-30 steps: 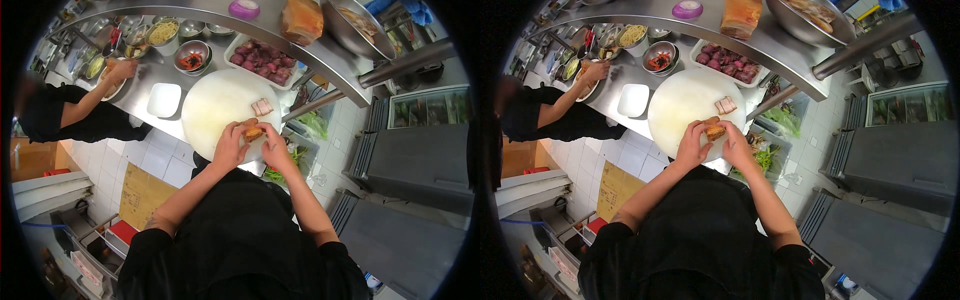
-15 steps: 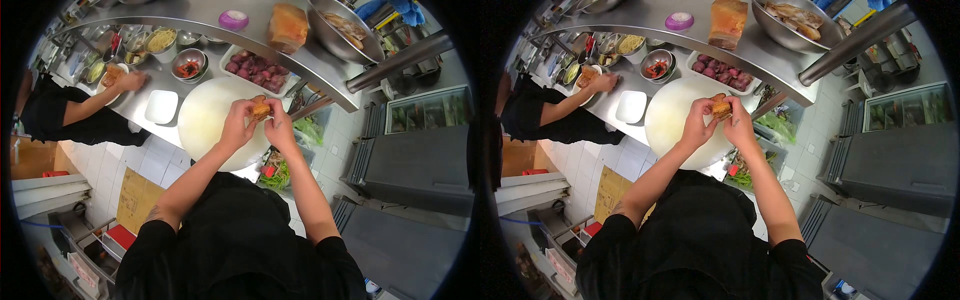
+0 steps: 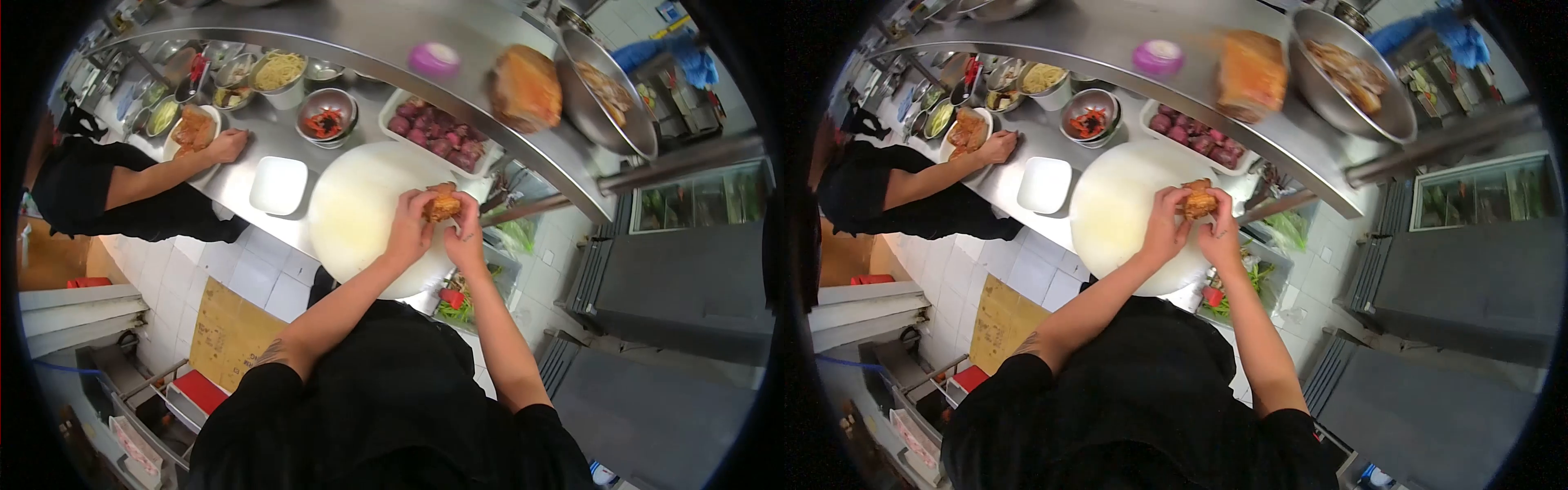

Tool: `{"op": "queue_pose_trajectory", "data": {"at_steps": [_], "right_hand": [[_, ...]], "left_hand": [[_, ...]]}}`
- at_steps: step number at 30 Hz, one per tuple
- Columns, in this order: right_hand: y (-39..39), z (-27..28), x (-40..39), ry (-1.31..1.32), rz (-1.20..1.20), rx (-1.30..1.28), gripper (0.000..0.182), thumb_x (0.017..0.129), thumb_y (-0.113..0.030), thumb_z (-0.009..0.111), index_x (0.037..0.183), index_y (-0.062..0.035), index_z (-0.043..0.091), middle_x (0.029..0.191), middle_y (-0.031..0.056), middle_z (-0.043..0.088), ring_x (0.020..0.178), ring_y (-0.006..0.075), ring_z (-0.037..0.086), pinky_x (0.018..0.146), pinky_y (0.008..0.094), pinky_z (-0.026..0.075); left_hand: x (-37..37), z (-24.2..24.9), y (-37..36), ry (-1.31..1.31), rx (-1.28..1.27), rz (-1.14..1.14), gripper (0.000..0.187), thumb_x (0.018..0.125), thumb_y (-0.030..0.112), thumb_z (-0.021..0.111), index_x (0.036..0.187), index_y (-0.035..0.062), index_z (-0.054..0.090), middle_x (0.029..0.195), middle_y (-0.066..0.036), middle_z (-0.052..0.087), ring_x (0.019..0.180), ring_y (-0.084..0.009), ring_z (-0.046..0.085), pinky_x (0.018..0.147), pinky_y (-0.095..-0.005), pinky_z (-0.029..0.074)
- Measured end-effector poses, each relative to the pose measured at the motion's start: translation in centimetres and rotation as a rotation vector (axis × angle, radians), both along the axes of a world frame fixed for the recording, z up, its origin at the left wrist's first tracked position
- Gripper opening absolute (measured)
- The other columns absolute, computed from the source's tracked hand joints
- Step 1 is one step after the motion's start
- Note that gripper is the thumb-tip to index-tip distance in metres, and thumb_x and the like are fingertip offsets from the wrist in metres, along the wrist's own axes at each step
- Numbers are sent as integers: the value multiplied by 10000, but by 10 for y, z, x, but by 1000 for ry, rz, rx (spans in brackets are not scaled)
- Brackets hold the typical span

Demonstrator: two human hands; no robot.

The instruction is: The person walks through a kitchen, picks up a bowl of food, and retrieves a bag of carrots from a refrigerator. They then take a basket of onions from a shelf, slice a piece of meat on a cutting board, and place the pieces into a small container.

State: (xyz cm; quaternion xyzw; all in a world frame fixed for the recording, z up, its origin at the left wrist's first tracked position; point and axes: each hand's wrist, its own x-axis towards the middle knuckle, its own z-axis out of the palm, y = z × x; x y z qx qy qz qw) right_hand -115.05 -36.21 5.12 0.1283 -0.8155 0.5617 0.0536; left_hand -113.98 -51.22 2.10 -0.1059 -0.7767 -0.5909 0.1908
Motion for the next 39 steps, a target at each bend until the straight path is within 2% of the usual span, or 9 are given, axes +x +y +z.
{"op": "queue_pose_trajectory", "data": {"at_steps": [4,8,12,14,17,21,30,35,39], "right_hand": [[-55,26,-6,1,25,36,697,767,157,434,1416,-90,382,1271,238,624,1218,400,649,970,408,533],[-171,77,-21,-9,133,126,666,793,113,481,1415,-97,371,1200,288,663,1119,462,671,891,467,549],[-294,70,-58,-268,319,349,611,847,1,577,1416,-50,360,1127,278,699,1037,462,695,873,504,548],[-340,18,-88,-307,414,489,620,866,-63,612,1427,-5,354,1084,269,714,988,440,718,815,482,578],[-377,-26,-116,-842,419,434,639,800,-35,671,1368,99,412,1112,288,693,964,387,734,740,431,595],[-385,-46,-102,-738,283,640,665,796,-34,651,1401,112,415,1027,273,710,819,293,752,633,366,591],[-365,4,-79,-821,193,527,670,862,-123,602,1475,60,403,1189,309,683,1070,406,706,861,451,576],[-374,-76,-58,-614,149,450,802,850,-186,688,1553,-4,349,1233,274,675,1128,374,677,953,400,527],[-395,-34,-40,-767,122,353,809,871,-129,640,1591,-48,280,1390,271,597,1286,381,596,1061,412,471]], "left_hand": [[0,23,-48,-32,154,-28,748,709,-189,632,1380,112,497,1292,-223,477,1130,-409,584,942,-428,563],[-4,61,-168,-32,16,95,818,737,-209,645,1464,116,460,1344,-163,479,1162,-269,610,897,-350,600],[-13,52,-309,-487,38,31,906,769,-166,670,1567,137,368,1274,-107,566,1085,-202,644,852,-305,603],[-27,29,-357,-664,153,-103,948,752,-101,724,1587,125,336,1221,-125,633,1078,-219,655,885,-331,574],[-47,-34,-395,-937,116,-208,945,724,6,765,1577,81,366,1230,-173,676,1136,-263,656,962,-349,517],[-61,-20,-391,-925,-386,-212,824,720,97,707,1499,-10,460,1286,-230,666,1200,-348,642,1019,-376,508],[-61,-7,-406,-857,-541,-237,811,783,75,638,1538,-55,373,1367,-295,603,1247,-398,620,1064,-395,492],[-47,-55,-408,-736,-289,-249,817,801,100,626,1537,-98,333,1327,-325,613,1238,-412,622,1044,-409,497],[-39,-25,-399,-776,-396,-251,867,795,95,604,1558,-117,249,1295,-354,615,1233,-442,614,1048,-427,491]]}}
